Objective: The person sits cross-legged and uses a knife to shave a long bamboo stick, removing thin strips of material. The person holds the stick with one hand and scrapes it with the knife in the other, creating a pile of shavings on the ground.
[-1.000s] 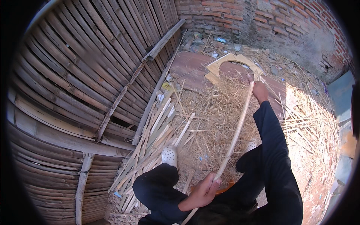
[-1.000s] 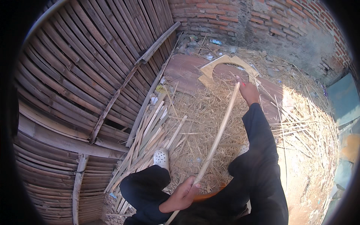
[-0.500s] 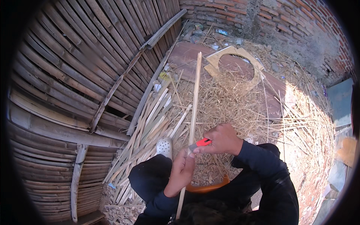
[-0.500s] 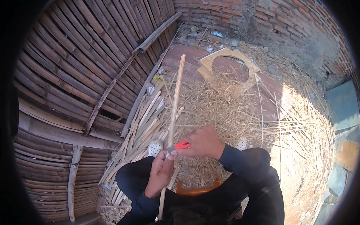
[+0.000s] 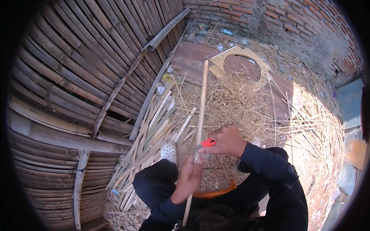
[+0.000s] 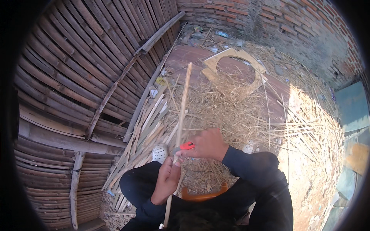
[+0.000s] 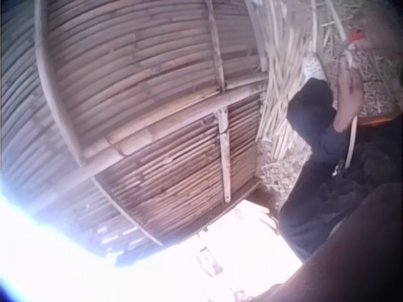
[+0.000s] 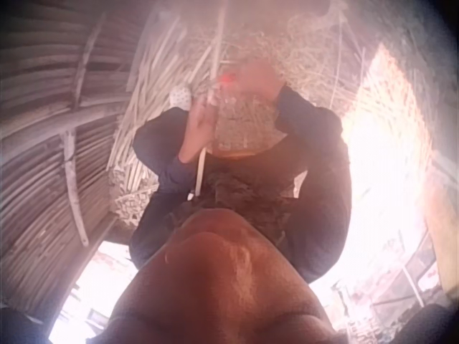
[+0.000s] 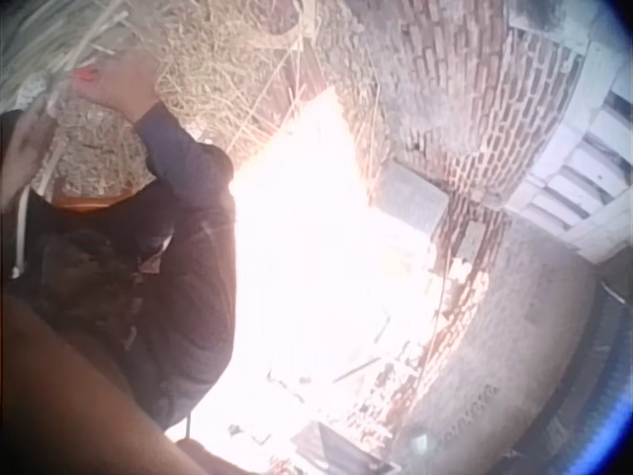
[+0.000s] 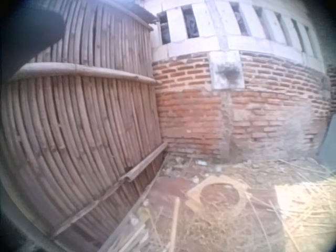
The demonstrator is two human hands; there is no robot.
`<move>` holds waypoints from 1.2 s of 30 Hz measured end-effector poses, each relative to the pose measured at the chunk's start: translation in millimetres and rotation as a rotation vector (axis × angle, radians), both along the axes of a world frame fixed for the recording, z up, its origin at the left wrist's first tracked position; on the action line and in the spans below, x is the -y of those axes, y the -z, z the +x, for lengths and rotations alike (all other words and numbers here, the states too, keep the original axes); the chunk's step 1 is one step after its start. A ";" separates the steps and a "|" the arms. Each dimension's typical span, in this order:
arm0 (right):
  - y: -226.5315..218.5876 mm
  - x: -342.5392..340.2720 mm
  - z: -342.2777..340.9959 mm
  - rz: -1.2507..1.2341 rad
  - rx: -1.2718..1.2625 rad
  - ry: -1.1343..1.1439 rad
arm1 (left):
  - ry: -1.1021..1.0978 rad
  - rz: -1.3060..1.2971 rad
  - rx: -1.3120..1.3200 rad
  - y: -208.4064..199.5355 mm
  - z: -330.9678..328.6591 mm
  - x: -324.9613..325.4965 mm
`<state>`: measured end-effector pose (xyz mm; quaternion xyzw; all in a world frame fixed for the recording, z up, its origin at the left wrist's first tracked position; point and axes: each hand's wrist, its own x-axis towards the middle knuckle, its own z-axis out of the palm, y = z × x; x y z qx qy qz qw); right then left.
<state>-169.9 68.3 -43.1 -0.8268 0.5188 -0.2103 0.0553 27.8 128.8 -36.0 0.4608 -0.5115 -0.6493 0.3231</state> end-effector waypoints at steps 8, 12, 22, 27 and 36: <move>8.9 20.8 -14.1 -0.141 -0.020 0.020 | -0.015 -0.182 0.137 -1.4 -0.7 2.2; 7.5 24.9 -15.0 -0.253 -0.031 0.037 | -0.012 -0.194 0.182 1.3 0.7 0.3; 6.3 66.8 -59.1 -0.114 -0.022 0.394 | 0.071 -0.184 0.096 -2.1 -6.3 -14.8; 2.9 87.7 -94.7 -0.107 -0.043 0.528 | 0.162 -0.084 0.095 0.9 -4.6 -27.8; -0.3 123.6 -159.4 -0.011 -0.019 0.855 | 0.245 -0.237 0.092 -9.5 -7.6 -45.3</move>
